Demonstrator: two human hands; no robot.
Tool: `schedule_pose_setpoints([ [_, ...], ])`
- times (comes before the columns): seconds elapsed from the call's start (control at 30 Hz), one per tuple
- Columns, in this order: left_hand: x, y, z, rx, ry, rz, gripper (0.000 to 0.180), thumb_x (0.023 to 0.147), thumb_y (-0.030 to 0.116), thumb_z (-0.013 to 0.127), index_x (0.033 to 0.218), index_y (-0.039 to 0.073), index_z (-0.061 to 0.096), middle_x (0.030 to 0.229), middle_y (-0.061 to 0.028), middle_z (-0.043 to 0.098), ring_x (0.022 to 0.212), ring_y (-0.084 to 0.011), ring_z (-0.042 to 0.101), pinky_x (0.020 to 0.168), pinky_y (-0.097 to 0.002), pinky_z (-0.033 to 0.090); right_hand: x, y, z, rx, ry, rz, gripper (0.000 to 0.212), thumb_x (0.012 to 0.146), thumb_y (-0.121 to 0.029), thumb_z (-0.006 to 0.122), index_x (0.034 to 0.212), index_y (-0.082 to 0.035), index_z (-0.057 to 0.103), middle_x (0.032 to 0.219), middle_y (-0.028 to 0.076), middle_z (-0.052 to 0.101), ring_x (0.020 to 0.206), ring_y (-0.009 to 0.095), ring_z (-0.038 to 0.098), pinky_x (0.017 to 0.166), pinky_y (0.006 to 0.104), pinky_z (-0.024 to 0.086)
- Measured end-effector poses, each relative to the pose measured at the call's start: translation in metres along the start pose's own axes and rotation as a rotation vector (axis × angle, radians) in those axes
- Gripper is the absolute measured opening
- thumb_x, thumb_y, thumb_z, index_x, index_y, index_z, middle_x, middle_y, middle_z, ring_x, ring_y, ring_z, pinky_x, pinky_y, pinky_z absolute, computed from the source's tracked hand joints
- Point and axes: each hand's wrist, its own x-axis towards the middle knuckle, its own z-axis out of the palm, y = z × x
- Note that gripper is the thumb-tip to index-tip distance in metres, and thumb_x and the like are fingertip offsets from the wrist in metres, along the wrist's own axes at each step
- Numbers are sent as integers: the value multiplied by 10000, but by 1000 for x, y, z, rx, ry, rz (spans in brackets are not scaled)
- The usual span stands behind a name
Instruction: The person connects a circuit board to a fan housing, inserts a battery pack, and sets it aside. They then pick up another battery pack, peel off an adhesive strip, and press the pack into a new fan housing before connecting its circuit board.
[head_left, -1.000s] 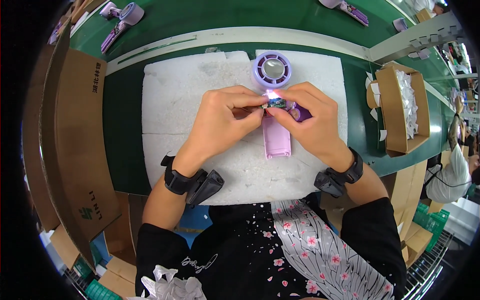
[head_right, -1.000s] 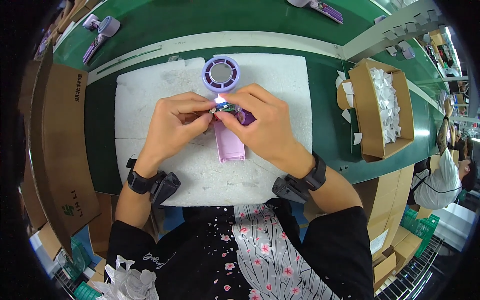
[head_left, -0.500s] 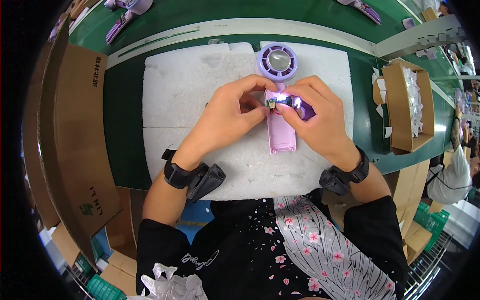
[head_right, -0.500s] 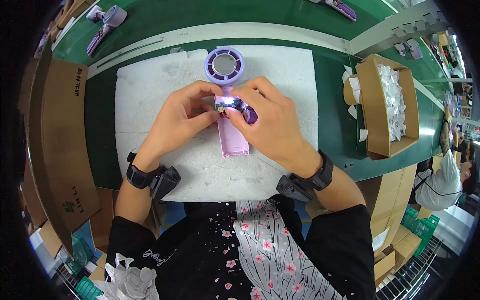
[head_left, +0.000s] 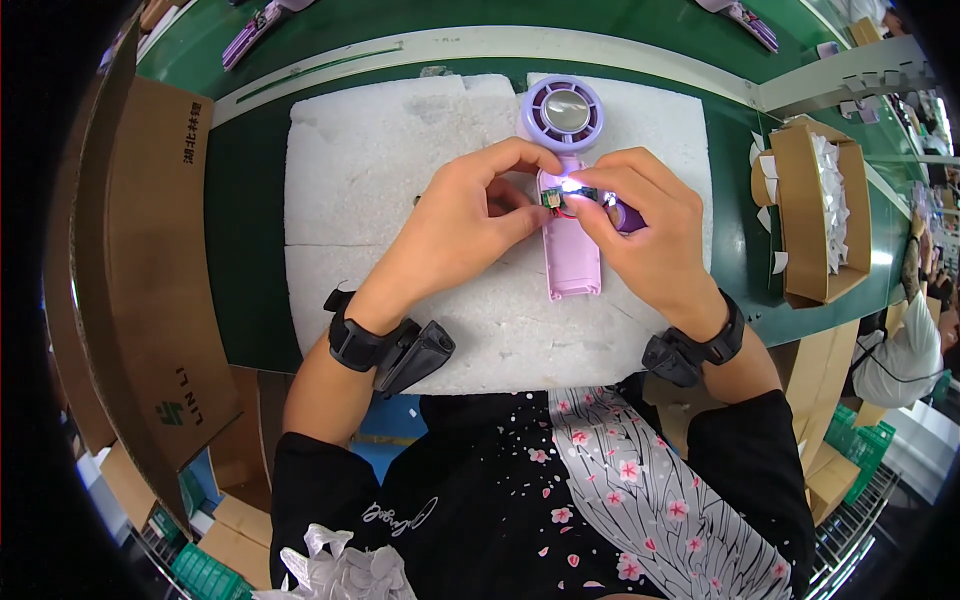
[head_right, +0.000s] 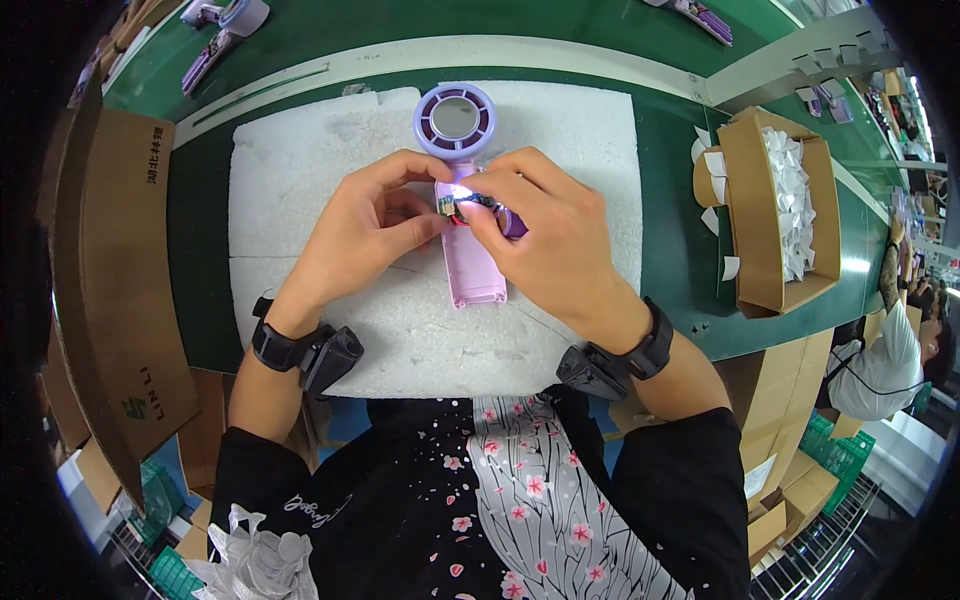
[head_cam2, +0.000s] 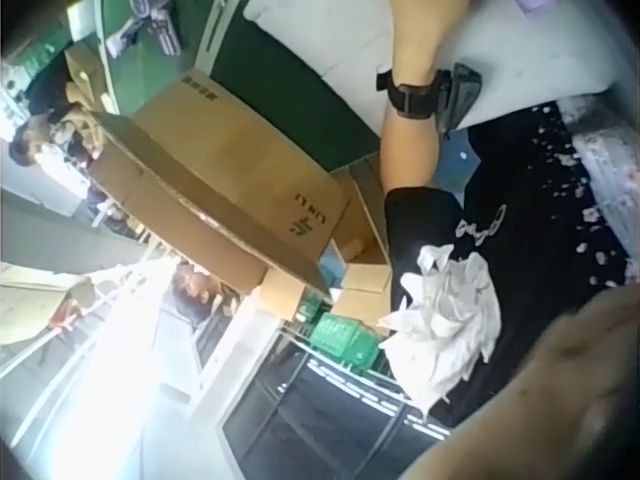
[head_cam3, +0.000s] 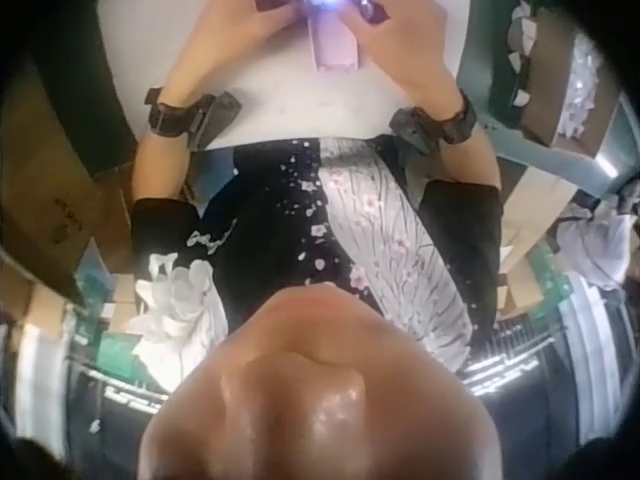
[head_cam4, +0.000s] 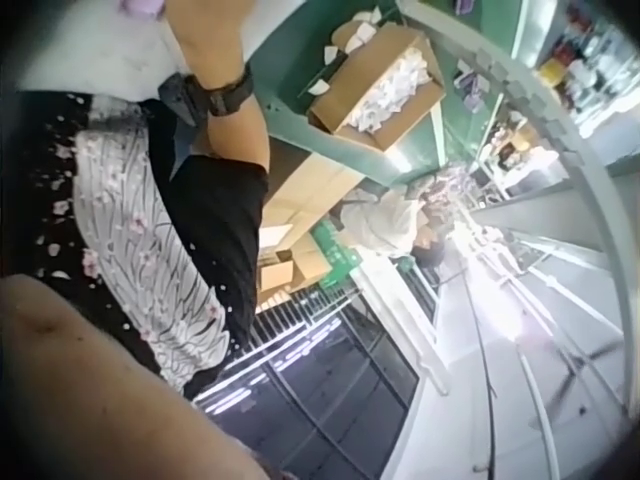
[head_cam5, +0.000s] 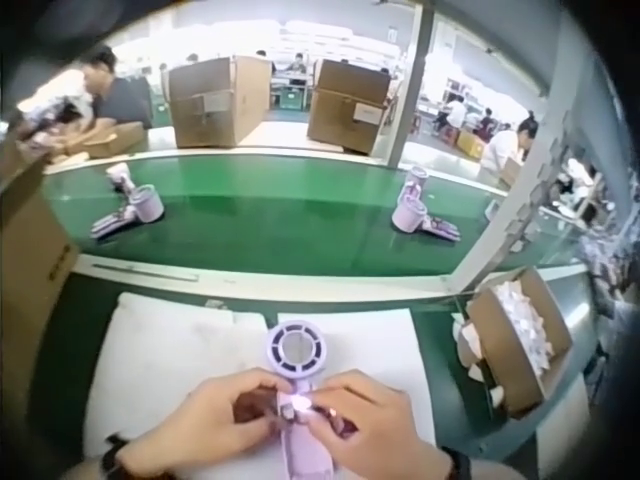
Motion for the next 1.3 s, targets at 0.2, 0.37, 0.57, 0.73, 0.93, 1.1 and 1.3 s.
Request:
schedule_pose_setpoints([
  [0.2, 0, -1, 0, 6, 6, 8, 324, 773, -72, 583, 1088, -11, 531, 1089, -105, 586, 722, -87, 569, 666, -230, 486, 0, 1, 0, 1, 3, -5, 172, 711, -35, 718, 873, -25, 662, 839, 55, 609, 614, 104, 542, 523, 212, 418],
  [0.37, 1, -2, 0, -3, 18, 20, 310, 769, -51, 595, 1071, -1, 544, 1028, -84, 592, 707, -91, 571, 650, -230, 478, 1, 2, 0, -3, 6, -12, 171, 711, -35, 717, 874, -25, 664, 836, 56, 609, 610, 103, 540, 521, 212, 416],
  [0.57, 0, -3, 1, -54, 39, 32, 268, 771, -12, 606, 1035, 15, 569, 914, -57, 611, 697, -95, 582, 632, -232, 467, 1, 2, 0, -37, -10, -9, 162, 716, -46, 718, 872, -25, 675, 837, 49, 610, 611, 107, 541, 517, 210, 414],
  [0.73, 3, -4, 4, -11, 92, 17, 231, 783, -13, 599, 1012, 11, 577, 883, -57, 623, 704, -83, 580, 627, -233, 466, 2, 3, 1, -40, -20, -9, 153, 734, -89, 702, 879, -49, 670, 816, 39, 595, 609, 173, 588, 549, 268, 472],
  [0.93, 5, -3, 2, 172, 59, 129, 197, 824, 6, 580, 1005, 31, 654, 938, -84, 633, 775, -123, 598, 700, -236, 473, 4, 8, -1, -27, -5, 36, 175, 714, -69, 729, 853, -9, 643, 822, 56, 604, 623, 136, 550, 543, 225, 431],
  [1.1, 4, -7, 4, 298, 71, 224, 196, 835, 23, 583, 989, 62, 696, 970, -119, 620, 864, -131, 598, 755, -235, 473, 6, 4, -8, 53, -228, 267, 248, 715, -71, 727, 903, 8, 586, 835, 73, 586, 661, 140, 565, 559, 238, 443],
  [1.3, 3, -9, -1, 253, 49, 213, 247, 813, 0, 571, 1034, 45, 674, 1009, -101, 601, 848, -134, 588, 724, -240, 484, 11, 8, -32, 380, -443, 356, 332, 748, -92, 703, 1021, 12, 544, 907, 77, 571, 683, 123, 588, 571, 233, 468],
])
